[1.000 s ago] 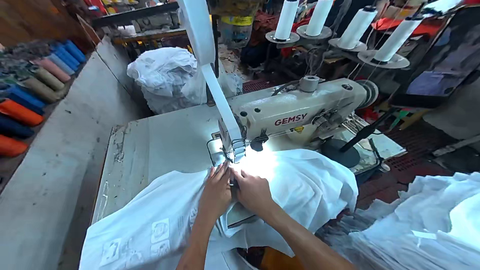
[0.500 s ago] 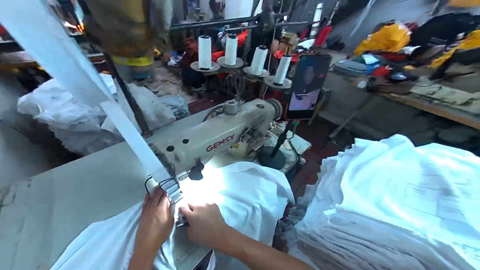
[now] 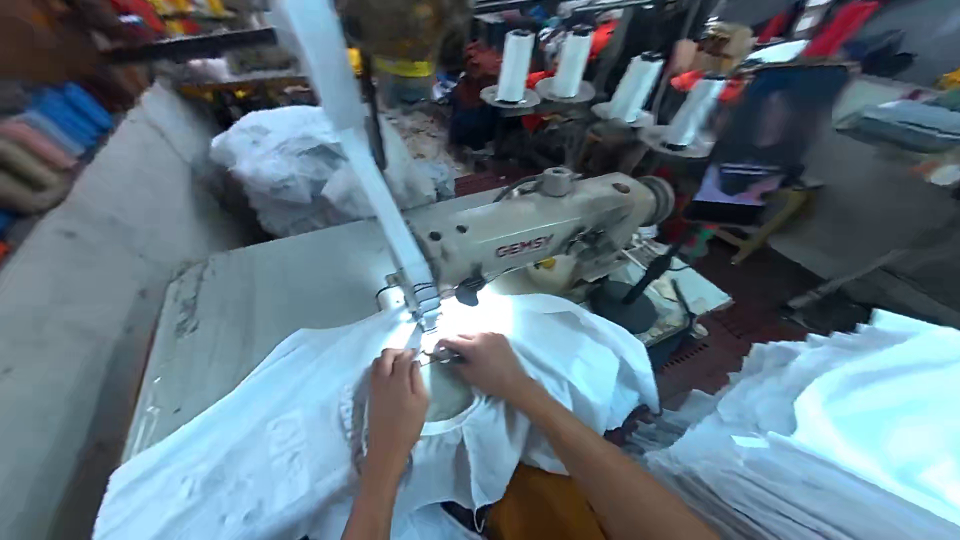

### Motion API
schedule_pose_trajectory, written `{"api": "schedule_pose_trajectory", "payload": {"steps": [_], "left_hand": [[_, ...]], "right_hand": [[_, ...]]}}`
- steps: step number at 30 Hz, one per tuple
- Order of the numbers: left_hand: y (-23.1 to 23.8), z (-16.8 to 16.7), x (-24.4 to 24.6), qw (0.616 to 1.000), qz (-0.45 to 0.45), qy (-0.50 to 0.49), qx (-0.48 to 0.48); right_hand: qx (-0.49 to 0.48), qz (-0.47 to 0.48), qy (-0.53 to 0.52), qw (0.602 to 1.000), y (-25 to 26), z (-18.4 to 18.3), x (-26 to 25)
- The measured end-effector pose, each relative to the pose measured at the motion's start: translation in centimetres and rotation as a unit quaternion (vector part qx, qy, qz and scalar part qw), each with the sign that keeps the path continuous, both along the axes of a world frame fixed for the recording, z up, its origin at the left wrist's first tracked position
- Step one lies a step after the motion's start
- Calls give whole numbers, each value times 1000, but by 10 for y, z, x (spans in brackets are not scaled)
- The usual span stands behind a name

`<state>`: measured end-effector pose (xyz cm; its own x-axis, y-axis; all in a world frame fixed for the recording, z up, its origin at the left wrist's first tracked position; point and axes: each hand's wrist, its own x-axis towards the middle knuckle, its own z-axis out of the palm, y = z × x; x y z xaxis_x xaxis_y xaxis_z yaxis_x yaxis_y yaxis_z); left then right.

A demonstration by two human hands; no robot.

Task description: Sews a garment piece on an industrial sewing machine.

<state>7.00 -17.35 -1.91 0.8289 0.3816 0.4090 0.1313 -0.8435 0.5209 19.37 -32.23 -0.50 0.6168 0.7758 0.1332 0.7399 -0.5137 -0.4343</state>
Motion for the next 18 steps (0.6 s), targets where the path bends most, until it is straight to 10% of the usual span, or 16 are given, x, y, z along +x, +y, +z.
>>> {"api": "schedule_pose_trajectory", "payload": {"steps": [18], "left_hand": [[21,10,41,986,-13,74,149]], "right_hand": [[-110,-53,135,983,36,41,-18]]}}
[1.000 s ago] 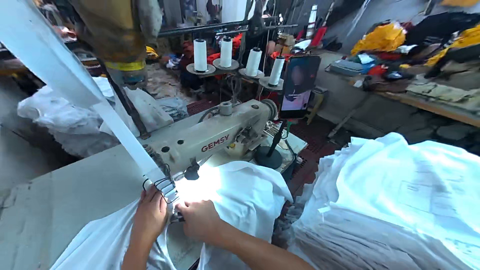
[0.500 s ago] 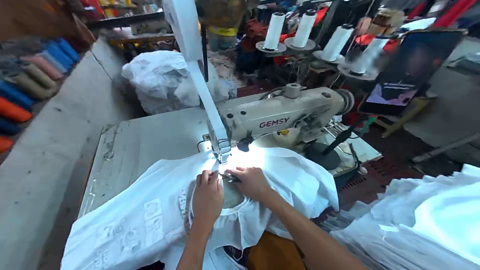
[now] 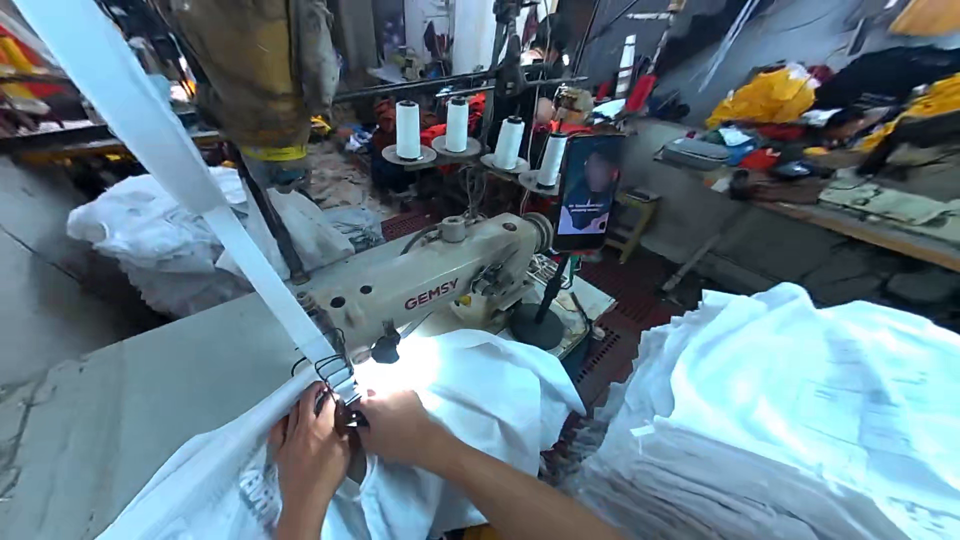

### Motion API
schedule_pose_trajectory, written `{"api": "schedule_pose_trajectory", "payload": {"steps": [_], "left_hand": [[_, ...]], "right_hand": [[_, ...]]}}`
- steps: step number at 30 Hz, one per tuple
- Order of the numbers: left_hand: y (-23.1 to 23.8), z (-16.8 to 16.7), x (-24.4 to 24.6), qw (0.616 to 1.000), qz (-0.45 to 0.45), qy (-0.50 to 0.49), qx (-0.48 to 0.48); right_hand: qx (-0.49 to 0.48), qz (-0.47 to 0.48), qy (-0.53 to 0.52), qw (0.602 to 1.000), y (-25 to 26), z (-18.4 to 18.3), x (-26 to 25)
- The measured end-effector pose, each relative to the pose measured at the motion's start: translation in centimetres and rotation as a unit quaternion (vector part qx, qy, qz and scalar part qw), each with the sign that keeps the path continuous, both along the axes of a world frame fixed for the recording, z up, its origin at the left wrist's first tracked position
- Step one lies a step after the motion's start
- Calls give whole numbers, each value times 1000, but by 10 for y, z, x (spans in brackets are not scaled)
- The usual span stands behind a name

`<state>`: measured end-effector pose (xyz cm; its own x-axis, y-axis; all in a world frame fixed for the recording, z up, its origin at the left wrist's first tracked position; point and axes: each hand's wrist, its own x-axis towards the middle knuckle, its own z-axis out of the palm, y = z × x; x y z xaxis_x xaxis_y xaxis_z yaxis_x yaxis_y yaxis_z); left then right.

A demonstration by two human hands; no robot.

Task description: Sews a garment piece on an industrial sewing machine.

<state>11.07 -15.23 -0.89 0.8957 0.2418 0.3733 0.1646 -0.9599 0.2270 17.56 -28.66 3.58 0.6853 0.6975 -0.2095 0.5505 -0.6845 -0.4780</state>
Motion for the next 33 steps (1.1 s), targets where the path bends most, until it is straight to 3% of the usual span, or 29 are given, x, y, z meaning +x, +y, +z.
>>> {"api": "schedule_pose_trajectory", "payload": {"steps": [4,8,12,15,18,21,24,27,30,33], "left_hand": [[1,-5,-14,999,-28,-5,16],[-12,-13,-38,999,-35,-17,12],[-15,-19,-36,998,-41,-39,10],[-19,-10,-35,999,-46,-24,-16],[-18,-2,-36,998,-29,39,-41],[-17,-3,-36,997,-20,63,-41],[-18,-7,-37,997,-13,64,-35],[-16,-12,-35,999,-21,11,-23],[-16,-9,-36,998,-57,-8,-37],[-12,-8,-34,998,-57,-3,-34]], "right_hand": [[71,33,-152,985,-9,-28,-6],[135,108,-191,966,-16,-45,26],[97,120,-150,977,-18,-29,45],[68,34,-103,992,-30,-3,1],[61,-17,-57,996,-52,-8,-44],[-12,-92,-84,992,-67,-18,-23],[-70,-113,-65,989,-62,-2,7],[-22,-81,-31,996,-45,18,-17],[55,-59,17,997,-21,6,-46],[20,-87,-20,996,-5,-9,-45]]}}
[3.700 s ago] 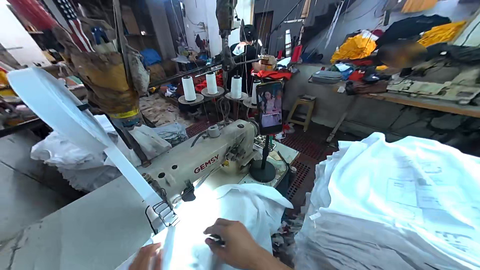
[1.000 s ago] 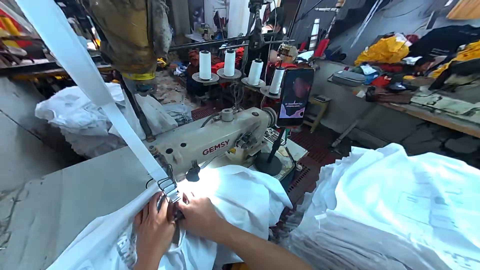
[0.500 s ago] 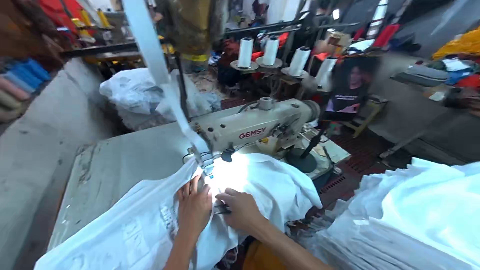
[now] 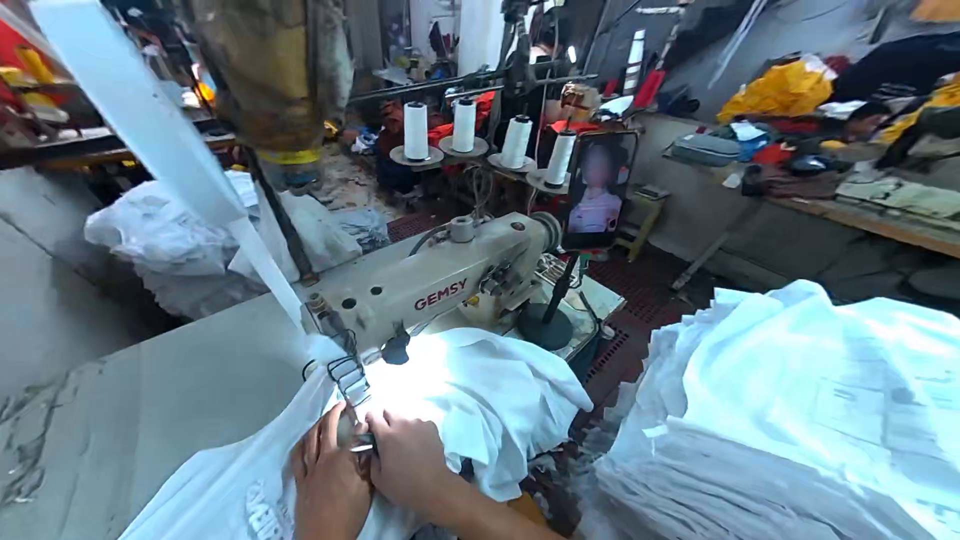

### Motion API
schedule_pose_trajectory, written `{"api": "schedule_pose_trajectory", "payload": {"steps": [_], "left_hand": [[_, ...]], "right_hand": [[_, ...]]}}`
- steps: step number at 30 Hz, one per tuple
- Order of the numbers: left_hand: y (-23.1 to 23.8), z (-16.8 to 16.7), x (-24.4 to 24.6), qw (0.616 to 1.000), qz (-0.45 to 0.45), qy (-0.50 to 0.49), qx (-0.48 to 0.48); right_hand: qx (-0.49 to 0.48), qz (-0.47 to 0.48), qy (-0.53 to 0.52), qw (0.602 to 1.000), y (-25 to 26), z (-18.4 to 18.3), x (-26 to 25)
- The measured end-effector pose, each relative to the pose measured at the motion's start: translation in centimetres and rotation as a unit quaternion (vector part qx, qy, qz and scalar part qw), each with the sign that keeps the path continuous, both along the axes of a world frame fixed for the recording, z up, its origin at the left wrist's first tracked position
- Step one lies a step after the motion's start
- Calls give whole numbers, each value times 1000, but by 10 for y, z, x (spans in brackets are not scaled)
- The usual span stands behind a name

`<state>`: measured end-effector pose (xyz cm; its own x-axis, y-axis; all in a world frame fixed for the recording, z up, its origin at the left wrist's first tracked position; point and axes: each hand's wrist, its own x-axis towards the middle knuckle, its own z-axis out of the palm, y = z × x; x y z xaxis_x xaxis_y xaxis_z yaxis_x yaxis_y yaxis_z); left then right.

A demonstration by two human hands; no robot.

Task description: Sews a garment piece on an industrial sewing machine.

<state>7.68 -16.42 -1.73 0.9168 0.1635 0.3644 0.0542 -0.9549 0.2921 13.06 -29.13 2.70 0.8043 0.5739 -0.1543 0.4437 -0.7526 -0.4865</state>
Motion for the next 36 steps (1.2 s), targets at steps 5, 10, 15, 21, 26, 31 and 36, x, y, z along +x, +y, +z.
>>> {"api": "schedule_pose_trajectory", "payload": {"steps": [5,10,15,21,26,31,36], "left_hand": [[13,-5,4,998,-29,-50,14],[9,-5,15,996,-16,-82,22],[-34,19,23,987,156,7,-27],[-31,1,23,983,180,-25,0],[-25,-4,25,988,146,-53,18],[-6,2,27,995,94,-36,25],[6,2,30,994,83,-61,37]], "right_hand": [[13,55,-54,997,-4,-14,18],[14,164,-86,983,-11,-19,50],[9,205,-110,972,-11,-25,74],[73,215,-141,963,-26,-28,68],[29,178,-144,973,-26,-26,61],[12,157,-148,976,-13,-26,59],[8,158,-142,977,-7,-22,55]]}}
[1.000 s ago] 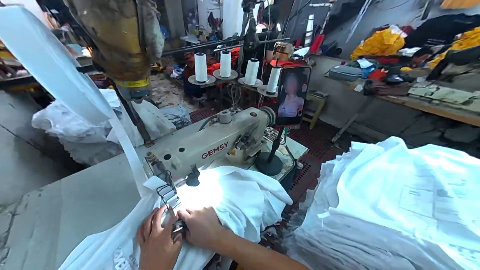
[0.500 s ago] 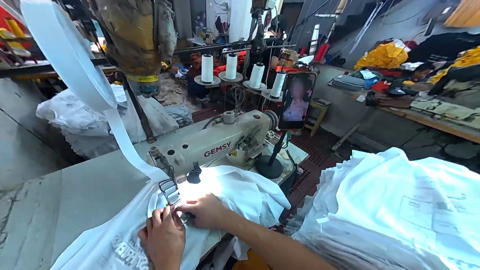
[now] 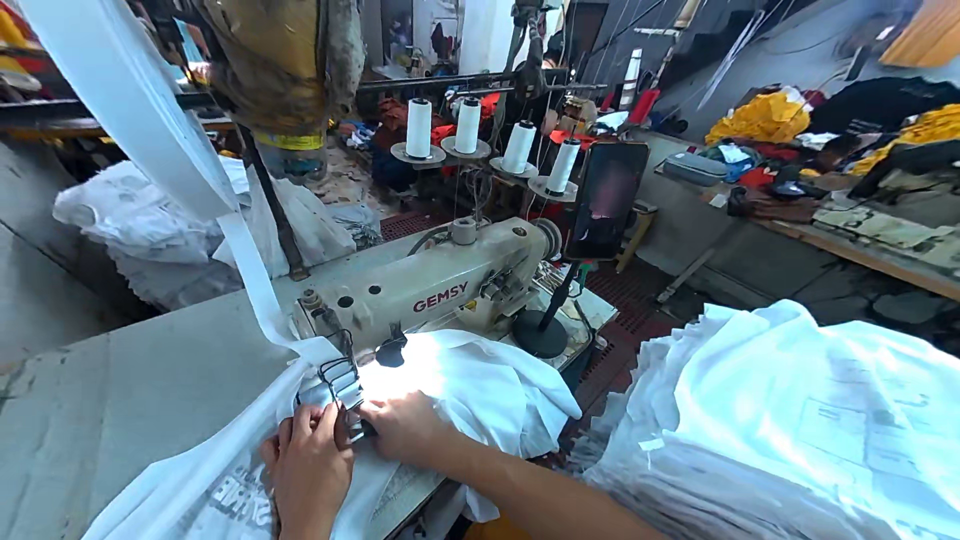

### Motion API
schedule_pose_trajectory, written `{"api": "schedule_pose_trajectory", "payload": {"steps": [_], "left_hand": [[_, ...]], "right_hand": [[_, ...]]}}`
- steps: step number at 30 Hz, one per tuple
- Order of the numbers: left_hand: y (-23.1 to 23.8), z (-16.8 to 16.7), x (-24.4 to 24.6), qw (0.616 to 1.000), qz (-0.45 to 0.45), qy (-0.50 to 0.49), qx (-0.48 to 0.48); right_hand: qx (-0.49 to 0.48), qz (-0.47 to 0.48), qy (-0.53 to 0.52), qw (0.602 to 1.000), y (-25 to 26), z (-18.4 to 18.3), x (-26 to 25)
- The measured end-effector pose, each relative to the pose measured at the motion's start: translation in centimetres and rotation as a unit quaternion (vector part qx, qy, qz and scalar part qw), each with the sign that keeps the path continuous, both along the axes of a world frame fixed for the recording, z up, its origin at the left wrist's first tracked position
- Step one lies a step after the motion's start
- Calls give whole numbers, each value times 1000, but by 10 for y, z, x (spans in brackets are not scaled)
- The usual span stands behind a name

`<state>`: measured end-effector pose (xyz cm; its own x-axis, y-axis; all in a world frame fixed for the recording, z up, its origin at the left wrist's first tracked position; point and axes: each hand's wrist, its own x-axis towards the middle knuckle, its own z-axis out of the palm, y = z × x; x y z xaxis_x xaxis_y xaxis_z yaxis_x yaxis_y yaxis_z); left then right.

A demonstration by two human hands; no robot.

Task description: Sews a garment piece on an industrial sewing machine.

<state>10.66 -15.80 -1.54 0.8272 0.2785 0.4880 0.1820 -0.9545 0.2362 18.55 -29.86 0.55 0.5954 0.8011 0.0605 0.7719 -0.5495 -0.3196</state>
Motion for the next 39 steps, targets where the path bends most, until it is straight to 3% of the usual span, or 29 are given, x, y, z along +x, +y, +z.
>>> {"api": "schedule_pose_trajectory", "payload": {"steps": [12,21,26,30,33,35,39], "left_hand": [[5,-3,2,1000,-10,-16,-14],[66,-2,33,987,-157,-17,-43],[74,19,46,987,-121,57,-89],[63,31,28,983,-53,113,-135],[45,26,-8,979,-21,-9,-200],[29,25,-26,958,-22,-96,-269],[9,27,-28,918,-40,-205,-336]], "right_hand": [[-20,-26,-25,999,5,0,-5],[-87,-48,56,993,24,24,-23],[-79,-61,54,994,25,23,-25],[-77,-68,35,994,26,16,-24],[-59,-74,-19,995,25,3,-25],[-34,-81,-54,995,26,-7,-26],[23,-98,-112,989,29,-17,-30]]}}
